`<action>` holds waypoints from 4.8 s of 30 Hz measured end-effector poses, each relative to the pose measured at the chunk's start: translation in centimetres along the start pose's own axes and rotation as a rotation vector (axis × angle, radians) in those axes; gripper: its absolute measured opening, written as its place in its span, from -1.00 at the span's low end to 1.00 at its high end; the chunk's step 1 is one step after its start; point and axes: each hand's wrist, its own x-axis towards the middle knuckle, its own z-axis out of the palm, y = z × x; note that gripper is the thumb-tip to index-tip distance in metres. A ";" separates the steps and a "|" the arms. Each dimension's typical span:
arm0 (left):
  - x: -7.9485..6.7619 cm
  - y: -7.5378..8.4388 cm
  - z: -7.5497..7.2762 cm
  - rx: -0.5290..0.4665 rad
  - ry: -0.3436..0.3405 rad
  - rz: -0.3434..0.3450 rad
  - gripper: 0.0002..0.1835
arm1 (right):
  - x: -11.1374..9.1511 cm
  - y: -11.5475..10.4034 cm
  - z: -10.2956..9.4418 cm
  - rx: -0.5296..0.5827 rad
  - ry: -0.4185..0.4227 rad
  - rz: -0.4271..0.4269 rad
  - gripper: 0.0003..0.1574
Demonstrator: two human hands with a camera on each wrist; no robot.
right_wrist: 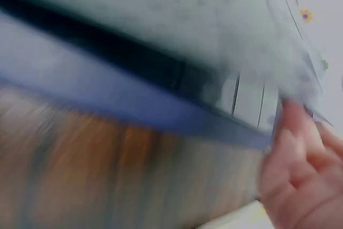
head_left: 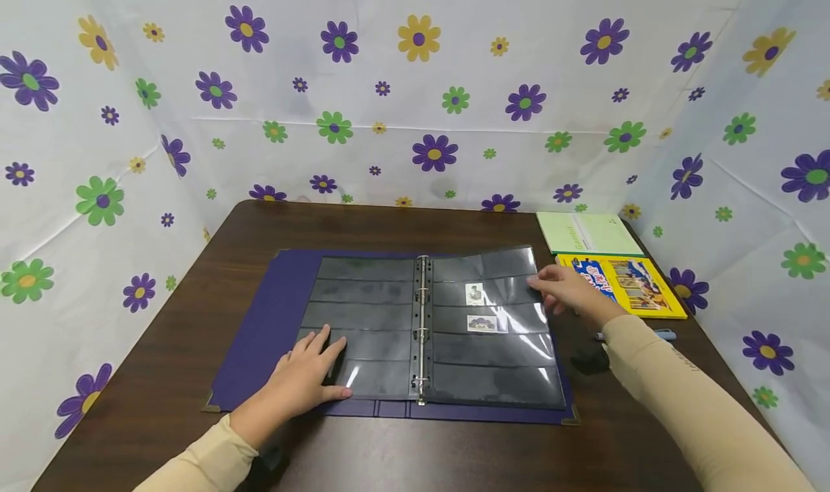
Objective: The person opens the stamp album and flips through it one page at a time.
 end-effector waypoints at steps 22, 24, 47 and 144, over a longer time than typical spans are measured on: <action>1.0 0.1 -1.9 -0.021 -0.061 -0.016 -0.17 | -2.5 -11.5 -1.3 0.364 -0.050 -0.163 -0.61; 1.7 0.5 -3.2 -0.041 -0.043 -0.018 -0.26 | -2.3 -13.0 -0.8 0.364 -0.045 -0.177 -0.62; 5.1 11.6 -16.3 -0.272 0.086 0.124 -0.66 | 0.1 -21.4 5.4 0.050 -0.077 -0.396 -0.55; 0.4 0.1 -0.3 0.112 -0.062 -0.054 0.15 | 0.9 0.9 1.4 -0.010 0.048 -0.050 0.17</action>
